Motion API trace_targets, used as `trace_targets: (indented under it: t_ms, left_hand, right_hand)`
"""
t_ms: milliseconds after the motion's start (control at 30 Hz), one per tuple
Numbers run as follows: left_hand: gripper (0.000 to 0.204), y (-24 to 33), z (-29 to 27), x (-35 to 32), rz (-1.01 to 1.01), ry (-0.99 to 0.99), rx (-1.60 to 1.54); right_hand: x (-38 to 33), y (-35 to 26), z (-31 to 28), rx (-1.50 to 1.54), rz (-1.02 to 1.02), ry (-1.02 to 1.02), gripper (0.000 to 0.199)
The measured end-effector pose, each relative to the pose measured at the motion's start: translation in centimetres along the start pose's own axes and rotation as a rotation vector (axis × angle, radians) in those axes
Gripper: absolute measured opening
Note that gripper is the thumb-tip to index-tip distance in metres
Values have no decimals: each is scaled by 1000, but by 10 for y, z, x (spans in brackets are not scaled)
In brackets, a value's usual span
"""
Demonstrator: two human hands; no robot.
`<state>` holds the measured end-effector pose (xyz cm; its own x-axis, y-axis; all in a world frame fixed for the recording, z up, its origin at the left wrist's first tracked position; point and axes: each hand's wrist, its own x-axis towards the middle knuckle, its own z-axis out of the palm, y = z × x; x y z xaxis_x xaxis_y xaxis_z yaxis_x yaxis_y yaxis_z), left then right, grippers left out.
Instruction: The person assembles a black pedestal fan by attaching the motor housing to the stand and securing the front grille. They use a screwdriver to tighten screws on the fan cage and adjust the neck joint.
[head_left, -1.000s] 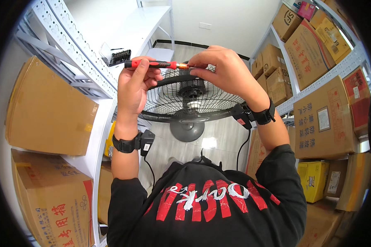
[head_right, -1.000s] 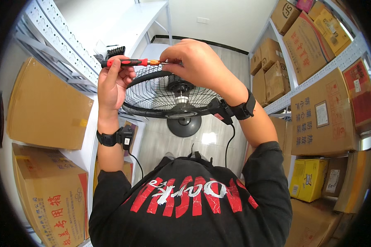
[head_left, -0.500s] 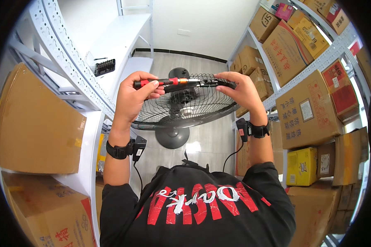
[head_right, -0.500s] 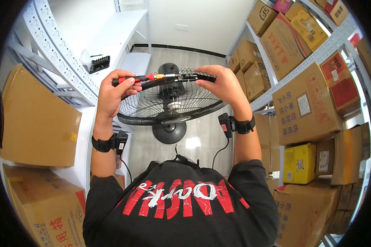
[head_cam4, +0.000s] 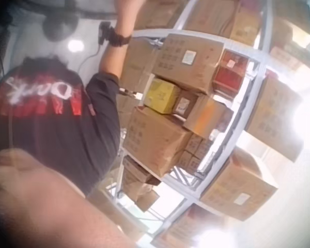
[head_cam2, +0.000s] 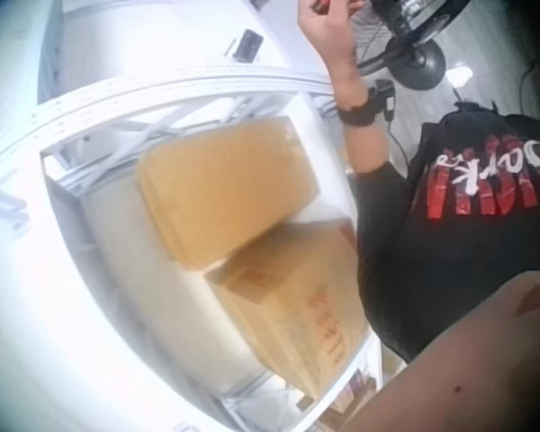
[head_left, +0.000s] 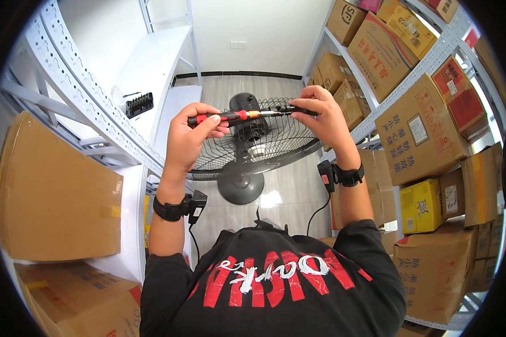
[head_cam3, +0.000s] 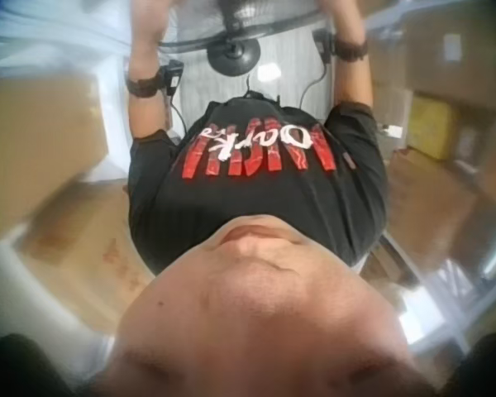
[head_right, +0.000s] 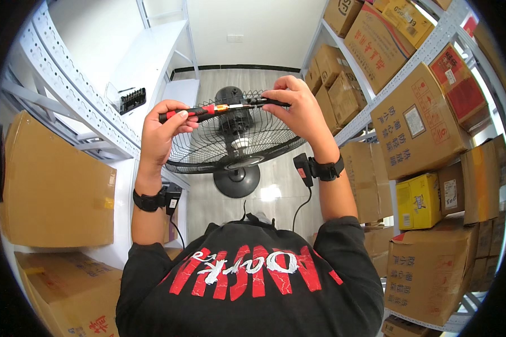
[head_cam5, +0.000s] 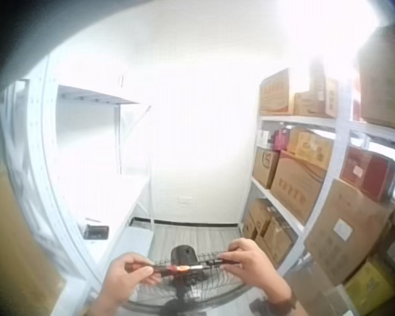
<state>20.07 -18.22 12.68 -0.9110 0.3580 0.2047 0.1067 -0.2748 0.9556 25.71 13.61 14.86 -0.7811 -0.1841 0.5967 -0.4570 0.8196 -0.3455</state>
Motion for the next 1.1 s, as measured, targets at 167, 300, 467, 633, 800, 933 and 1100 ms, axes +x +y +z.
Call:
trace_targets:
  t_ms: [167, 300, 467, 633, 800, 933, 1100]
  left_hand:
    - [14, -3, -4, 3, -4, 7, -70]
    - [15, -12, -4, 6, -3, -11, -29]
    - [11, -8, -4, 10, 3, -57, -27]
    - [15, -13, -9, 9, -7, -53, -58]
    - [16, -18, -10, 7, 9, -36, -66]
    - [16, -16, -10, 6, 12, -17, -5]
    - [19, -3, -10, 5, -21, -45, 185]
  right_hand:
    - [-2, -1, 0, 23, 30, -6, 30]
    - [-3, -2, 2, 27, 40, -8, 28]
    - [-4, 3, -1, 54, 41, -11, 27]
    - [-4, 2, -1, 80, 65, -18, 25]
    - [-3, 6, 0, 74, -6, 22, 23]
    - [-6, 9, 3, 85, -51, 60, 22]
    - [-8, 13, 7, 92, -61, 76, 21]
